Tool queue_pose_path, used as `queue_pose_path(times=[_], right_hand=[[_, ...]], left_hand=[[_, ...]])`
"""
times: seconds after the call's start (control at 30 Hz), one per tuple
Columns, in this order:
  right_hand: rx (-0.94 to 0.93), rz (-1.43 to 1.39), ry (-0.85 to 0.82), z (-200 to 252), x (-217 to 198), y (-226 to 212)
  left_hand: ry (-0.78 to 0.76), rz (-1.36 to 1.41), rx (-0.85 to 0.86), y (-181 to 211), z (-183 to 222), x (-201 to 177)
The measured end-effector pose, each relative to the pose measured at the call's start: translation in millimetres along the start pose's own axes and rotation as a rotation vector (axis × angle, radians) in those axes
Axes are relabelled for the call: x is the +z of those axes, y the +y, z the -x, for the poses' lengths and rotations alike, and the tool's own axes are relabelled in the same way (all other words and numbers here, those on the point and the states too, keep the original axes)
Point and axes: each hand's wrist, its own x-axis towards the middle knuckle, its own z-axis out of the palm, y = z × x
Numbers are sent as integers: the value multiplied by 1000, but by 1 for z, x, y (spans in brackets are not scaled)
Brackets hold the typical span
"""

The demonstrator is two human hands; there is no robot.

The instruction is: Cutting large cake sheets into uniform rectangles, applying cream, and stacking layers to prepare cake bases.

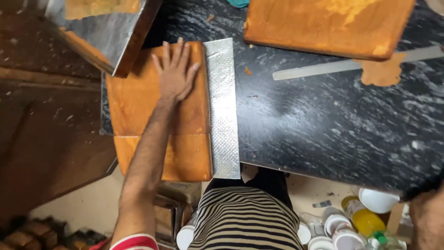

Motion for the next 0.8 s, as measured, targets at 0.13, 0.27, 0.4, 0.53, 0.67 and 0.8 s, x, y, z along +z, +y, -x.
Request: queue_pose_path(times=[0.13, 0.27, 0.4, 0.53, 0.67, 0.8], right_hand=[[181, -412, 20, 65, -95, -115], [435, -1073, 41, 97, -111, -181], [206, -1453, 41, 112, -211, -351], [440, -1079, -221, 146, -132, -420], [232, -1217, -238, 146, -127, -520], [19, -816, -239, 139, -95, -580]], left_hand=[[31, 6, 42, -4, -8, 8], [24, 42, 74, -8, -8, 11], [64, 50, 130, 1, 19, 13], [88, 101, 259, 14, 75, 17], [18, 182, 349, -1, 86, 16], [148, 201, 320, -17, 34, 21]])
